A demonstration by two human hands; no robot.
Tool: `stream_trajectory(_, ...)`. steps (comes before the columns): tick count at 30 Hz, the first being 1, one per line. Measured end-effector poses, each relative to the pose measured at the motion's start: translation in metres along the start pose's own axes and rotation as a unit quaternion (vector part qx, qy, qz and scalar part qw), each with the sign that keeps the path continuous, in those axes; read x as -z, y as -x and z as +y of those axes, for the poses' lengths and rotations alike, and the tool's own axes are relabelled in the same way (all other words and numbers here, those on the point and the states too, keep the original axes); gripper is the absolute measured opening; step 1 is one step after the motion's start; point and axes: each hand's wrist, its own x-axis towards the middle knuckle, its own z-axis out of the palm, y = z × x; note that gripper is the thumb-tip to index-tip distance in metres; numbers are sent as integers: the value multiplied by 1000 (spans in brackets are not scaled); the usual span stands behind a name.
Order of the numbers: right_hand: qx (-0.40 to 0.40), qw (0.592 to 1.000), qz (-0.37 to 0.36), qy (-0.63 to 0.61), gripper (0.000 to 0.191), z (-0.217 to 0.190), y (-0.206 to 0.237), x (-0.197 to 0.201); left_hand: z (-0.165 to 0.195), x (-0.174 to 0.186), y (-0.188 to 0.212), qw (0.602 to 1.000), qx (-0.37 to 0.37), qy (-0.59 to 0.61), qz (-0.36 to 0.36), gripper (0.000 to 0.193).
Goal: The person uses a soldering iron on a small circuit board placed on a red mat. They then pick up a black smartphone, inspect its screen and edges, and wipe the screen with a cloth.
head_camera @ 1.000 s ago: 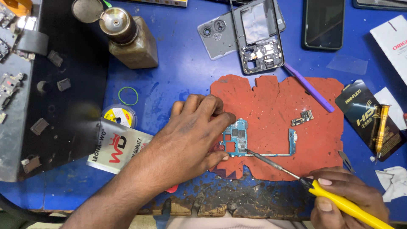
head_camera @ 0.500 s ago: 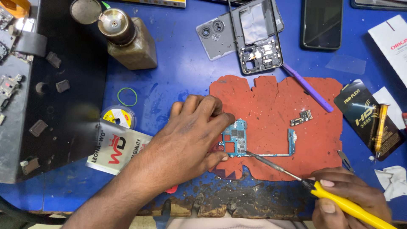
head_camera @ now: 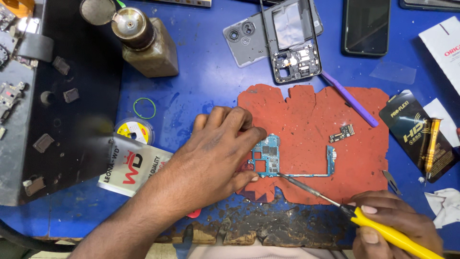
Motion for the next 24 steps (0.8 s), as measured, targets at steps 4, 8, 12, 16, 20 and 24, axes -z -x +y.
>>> stream_trajectory(4,-18,1000,19,0,23,-3,0,-3,0,0,0,1000,-3,-4,1,71)
stream_trajectory(8,6,1000,5,-9,23,-6,-4,-2,0,0,0,1000,-1,-3,-1,71)
stream_trajectory(12,-6,999,34,7,17,-11,-2,-9,-1,-1,-1,1000,1,-4,-8,71)
stream_trajectory(16,3,1000,19,-8,22,-15,-8,-10,-1,-1,0,1000,-4,-8,1,71)
stream_trajectory(20,13,1000,11,-15,22,-18,-15,-11,-1,-1,0,1000,-2,-5,-3,71)
stream_trajectory(24,48,998,-27,-34,24,-20,-20,-10,-1,-1,0,1000,-12,-8,8,72)
